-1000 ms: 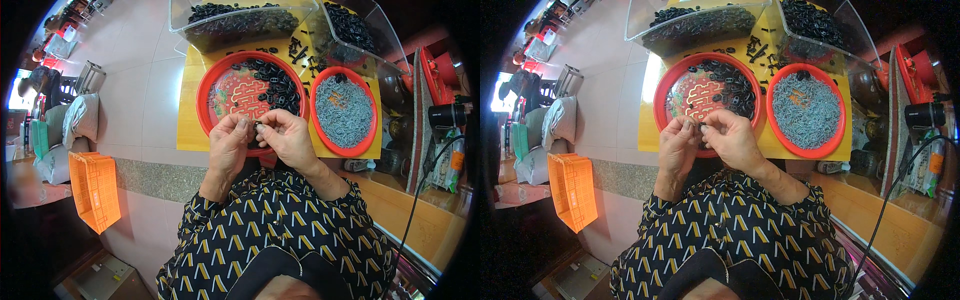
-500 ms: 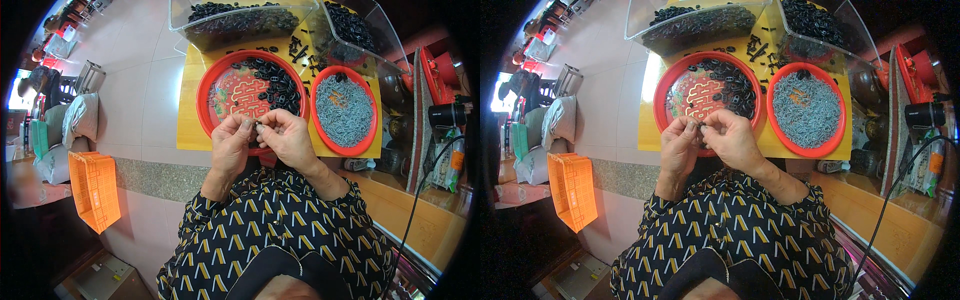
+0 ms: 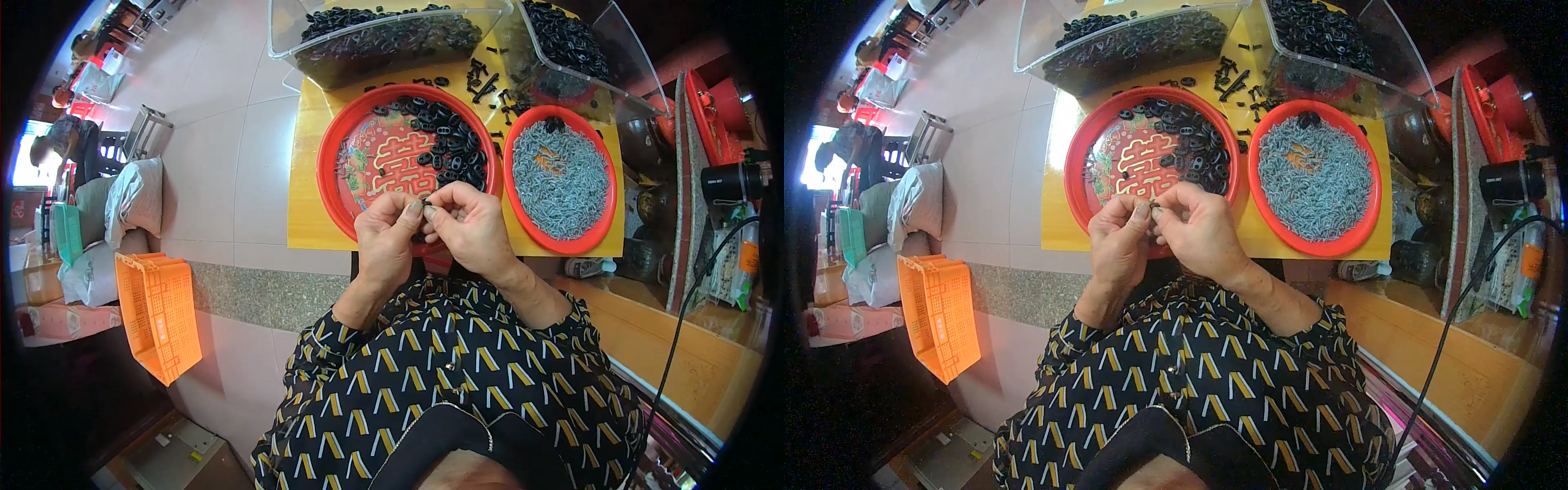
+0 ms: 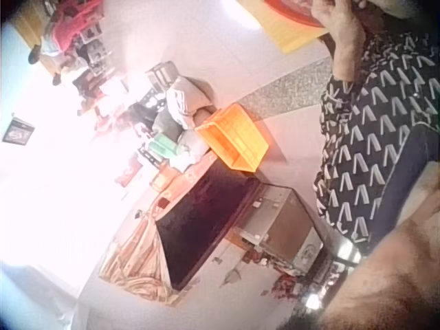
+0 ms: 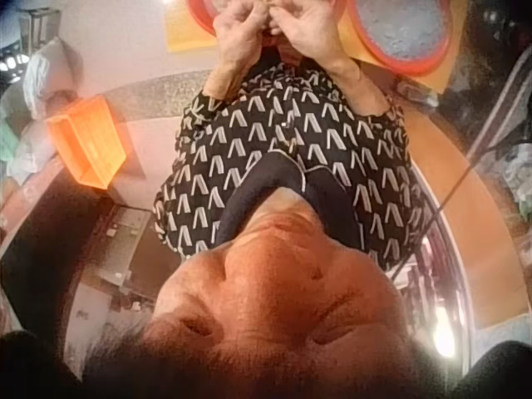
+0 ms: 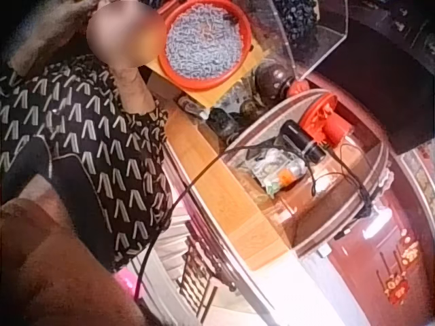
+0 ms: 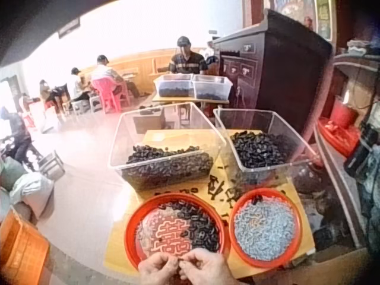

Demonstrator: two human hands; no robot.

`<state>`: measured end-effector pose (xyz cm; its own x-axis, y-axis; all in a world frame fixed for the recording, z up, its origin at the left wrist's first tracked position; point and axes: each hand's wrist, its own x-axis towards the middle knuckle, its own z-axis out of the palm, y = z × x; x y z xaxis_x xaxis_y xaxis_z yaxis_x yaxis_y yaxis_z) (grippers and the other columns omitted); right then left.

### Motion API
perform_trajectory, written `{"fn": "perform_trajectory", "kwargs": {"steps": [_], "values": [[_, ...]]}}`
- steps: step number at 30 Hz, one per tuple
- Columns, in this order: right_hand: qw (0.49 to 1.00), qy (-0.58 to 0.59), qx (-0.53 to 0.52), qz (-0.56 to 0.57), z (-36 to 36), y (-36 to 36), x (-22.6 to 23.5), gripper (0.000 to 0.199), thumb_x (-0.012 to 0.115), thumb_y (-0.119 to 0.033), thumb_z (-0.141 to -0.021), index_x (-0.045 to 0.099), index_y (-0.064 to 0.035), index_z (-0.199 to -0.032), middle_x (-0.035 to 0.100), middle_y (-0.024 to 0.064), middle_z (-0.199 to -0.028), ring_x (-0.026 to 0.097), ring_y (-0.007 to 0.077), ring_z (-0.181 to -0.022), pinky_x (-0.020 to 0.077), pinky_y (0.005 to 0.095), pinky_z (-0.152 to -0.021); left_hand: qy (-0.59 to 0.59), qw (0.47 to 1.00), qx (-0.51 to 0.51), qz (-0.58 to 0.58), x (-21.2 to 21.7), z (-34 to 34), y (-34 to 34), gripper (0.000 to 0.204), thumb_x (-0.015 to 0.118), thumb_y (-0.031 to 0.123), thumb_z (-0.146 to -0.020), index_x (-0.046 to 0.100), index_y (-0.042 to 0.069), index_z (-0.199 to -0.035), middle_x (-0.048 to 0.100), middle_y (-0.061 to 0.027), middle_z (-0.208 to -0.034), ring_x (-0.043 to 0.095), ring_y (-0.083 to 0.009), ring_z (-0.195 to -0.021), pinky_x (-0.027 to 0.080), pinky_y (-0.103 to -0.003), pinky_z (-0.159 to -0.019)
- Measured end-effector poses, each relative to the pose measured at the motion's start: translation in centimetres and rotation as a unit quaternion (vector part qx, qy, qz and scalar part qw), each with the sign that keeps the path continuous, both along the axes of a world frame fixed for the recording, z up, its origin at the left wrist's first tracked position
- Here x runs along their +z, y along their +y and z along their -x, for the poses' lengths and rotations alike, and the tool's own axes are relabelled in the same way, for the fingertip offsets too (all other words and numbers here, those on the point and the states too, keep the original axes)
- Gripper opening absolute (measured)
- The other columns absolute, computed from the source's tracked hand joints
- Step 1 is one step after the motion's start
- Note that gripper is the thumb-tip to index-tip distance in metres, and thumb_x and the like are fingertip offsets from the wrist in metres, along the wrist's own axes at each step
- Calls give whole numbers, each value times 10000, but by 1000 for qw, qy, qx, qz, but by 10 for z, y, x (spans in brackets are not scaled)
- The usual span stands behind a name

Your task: The person assembles small black padlocks by hand at a workbench. They pick up a lock body and a shackle from a red tray, insert the shackle into the body, and place the assembled unit back into the tray. The process is repeated continuously throughout the clip.

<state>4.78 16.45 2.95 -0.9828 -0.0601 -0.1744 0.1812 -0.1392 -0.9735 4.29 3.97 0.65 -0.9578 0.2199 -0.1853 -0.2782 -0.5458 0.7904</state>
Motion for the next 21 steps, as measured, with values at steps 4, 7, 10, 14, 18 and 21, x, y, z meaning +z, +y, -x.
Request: {"fn": "perform_trajectory", "kwargs": {"steps": [4, 7, 10, 14, 18, 21], "values": [[1000, -3, -25, 18, 7, 16, -4, 49, 532, -25, -802, 522, 13, -832, 555, 32, -703, 550, 72, -584, 479, 199, -503, 56, 986, 5, 159, 2, 24, 3, 125, 542, 104, -835, 553, -20, -851, 573, -24, -764, 511, -64, -650, 426, -192, -586], [998, -8, -65, 7, 9, 28, -2, 49, 531, -29, -802, 522, 11, -830, 548, 29, -695, 547, 73, -581, 476, 198, -498, 277, 860, 30, 427, 8, 57, 1, 151, 588, 53, -736, 568, -9, -872, 578, -81, -805, 538, -163, -705, 440, -262, -636], [997, 6, -72, 12, 10, 34, -4, 61, 539, -29, -792, 523, 12, -834, 545, 32, -696, 542, 76, -573, 472, 197, -492, 506, 650, -1, 568, 1, 81, 3, 254, 601, 22, -588, 571, 0, -839, 549, -157, -816, 511, -317, -809, 425, -377, -728], [998, 1, -69, 10, 9, 37, -5, 69, 540, -27, -783, 525, 14, -837, 545, 32, -696, 540, 78, -572, 468, 199, -494, 486, 596, -91, 632, -6, 89, 10, 222, 627, 57, -597, 556, -8, -797, 540, -158, -783, 527, -312, -785, 436, -384, -702], [997, -27, -54, 42, 10, 37, -6, 73, 540, -31, -779, 527, 12, -837, 546, 33, -696, 537, 80, -570, 456, 196, -491, 438, 632, -97, 632, -11, 87, 11, 233, 648, 83, -591, 547, -17, -775, 530, -178, -771, 535, -324, -754, 443, -395, -659], [995, -43, -40, 78, 11, 38, -9, 80, 542, -35, -778, 529, 11, -843, 548, 33, -696, 533, 82, -564, 446, 193, -485, 419, 662, -94, 614, -13, 85, 4, 222, 652, 80, -603, 544, -16, -773, 523, -182, -761, 536, -329, -736, 440, -391, -631]]}}
